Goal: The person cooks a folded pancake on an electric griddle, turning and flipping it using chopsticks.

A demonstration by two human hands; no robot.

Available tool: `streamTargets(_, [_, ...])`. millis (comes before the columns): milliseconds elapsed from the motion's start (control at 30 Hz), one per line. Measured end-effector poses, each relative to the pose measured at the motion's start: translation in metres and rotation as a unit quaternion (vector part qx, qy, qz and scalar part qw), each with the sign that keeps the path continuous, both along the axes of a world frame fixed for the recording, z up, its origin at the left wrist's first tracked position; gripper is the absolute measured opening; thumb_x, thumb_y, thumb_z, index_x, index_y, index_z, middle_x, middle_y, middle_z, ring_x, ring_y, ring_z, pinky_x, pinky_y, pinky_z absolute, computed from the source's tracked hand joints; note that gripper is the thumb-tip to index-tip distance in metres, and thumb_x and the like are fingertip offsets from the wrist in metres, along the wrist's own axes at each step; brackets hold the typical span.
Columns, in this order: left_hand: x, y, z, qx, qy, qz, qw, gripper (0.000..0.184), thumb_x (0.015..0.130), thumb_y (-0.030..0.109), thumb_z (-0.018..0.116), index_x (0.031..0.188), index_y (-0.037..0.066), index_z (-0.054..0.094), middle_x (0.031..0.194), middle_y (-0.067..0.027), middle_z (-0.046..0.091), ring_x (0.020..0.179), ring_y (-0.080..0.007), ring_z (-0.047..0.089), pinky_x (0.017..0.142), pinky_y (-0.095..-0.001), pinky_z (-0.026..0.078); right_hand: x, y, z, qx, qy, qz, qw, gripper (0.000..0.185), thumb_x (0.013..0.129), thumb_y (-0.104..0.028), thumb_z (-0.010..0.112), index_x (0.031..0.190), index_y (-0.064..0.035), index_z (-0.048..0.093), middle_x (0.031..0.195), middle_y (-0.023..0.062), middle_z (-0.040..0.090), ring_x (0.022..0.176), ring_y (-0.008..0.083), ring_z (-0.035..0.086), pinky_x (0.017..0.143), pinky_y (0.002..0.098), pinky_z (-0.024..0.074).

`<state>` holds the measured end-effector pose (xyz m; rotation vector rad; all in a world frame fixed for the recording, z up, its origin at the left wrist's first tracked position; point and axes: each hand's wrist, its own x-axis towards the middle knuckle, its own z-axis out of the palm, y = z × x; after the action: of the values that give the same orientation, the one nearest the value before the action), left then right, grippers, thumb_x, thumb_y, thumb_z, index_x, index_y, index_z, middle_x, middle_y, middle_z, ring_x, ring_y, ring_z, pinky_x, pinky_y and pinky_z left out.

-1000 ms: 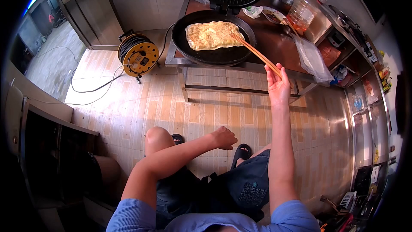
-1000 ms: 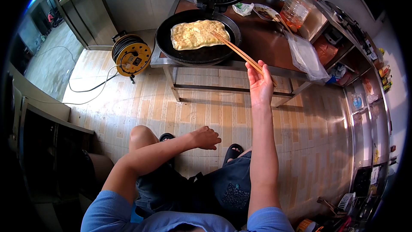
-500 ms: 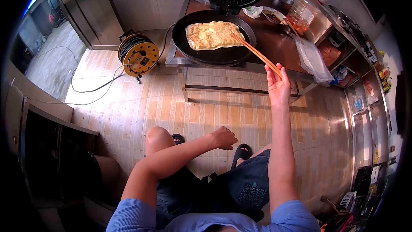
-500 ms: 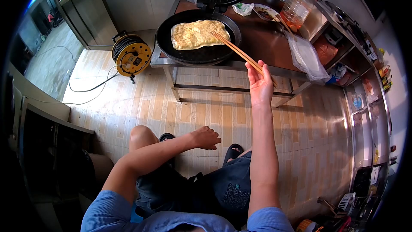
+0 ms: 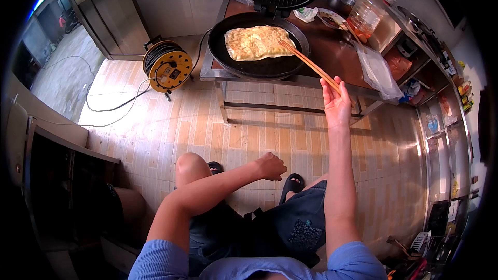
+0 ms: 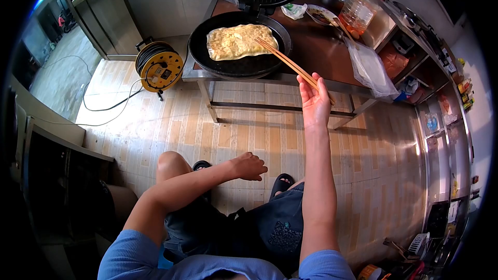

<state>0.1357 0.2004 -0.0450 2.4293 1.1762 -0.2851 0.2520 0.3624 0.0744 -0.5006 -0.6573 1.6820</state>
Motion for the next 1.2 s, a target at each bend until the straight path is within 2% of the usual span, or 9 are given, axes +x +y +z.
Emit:
streamTargets(633, [0.0001, 0.0001, -0.0020, -0.001, -0.006, 0.003, 1.000, 0.032, 0.079, 0.036, 0.056, 0.097, 0.009, 0.058, 0.092, -0.0102, 0.060, 0.093, -0.0273, 0.058, 0.078, -0.0394, 0.046, 0.0011, 0.0010, -0.0010, 0.000, 0.002, 0.004, 1.000, 0.023, 0.088, -0.018, 0.051, 0.099, 0.0021, 0.055, 0.098, 0.0190, 0.059, 0.092, 0.0281, 0.061, 0.075, 0.0265, 0.0538])
streamTargets(733, [0.0002, 0.0004, -0.0019, -0.002, -0.002, 0.004, 1.000, 0.033, 0.079, 0.036, 0.056, 0.097, 0.009, 0.058, 0.093, -0.0102, 0.060, 0.093, -0.0272, 0.058, 0.078, -0.0395, 0.046, 0.0031, 0.0029, -0.0025, 0.003, 0.006, 0.015, 1.000, 0.024, 0.088, -0.017, 0.053, 0.102, 0.0025, 0.053, 0.103, 0.0203, 0.057, 0.097, 0.0302, 0.059, 0.080, 0.0290, 0.0527])
streamTargets(833, [0.0004, 0.0006, -0.0020, -0.003, -0.002, 0.006, 1.000, 0.033, 0.079, 0.036, 0.056, 0.097, 0.009, 0.058, 0.093, -0.0104, 0.060, 0.094, -0.0271, 0.058, 0.078, -0.0397, 0.046, 0.0010, 0.0005, -0.0001, 0.003, 0.000, 0.001, 1.000, 0.022, 0.089, -0.017, 0.051, 0.099, 0.0018, 0.055, 0.098, 0.0185, 0.059, 0.091, 0.0279, 0.061, 0.075, 0.0258, 0.0537])
streamTargets(1200, [0.0000, 0.0007, -0.0010, -0.003, 0.003, 0.005, 1.000, 0.032, 0.080, 0.036, 0.055, 0.097, 0.009, 0.058, 0.095, -0.0103, 0.060, 0.095, -0.0271, 0.058, 0.079, -0.0388, 0.046, 0.0013, -0.0003, 0.0002, 0.001, 0.001, 0.004, 1.000, 0.023, 0.088, -0.018, 0.051, 0.099, 0.0022, 0.055, 0.098, 0.0186, 0.059, 0.092, 0.0276, 0.061, 0.075, 0.0255, 0.0536])
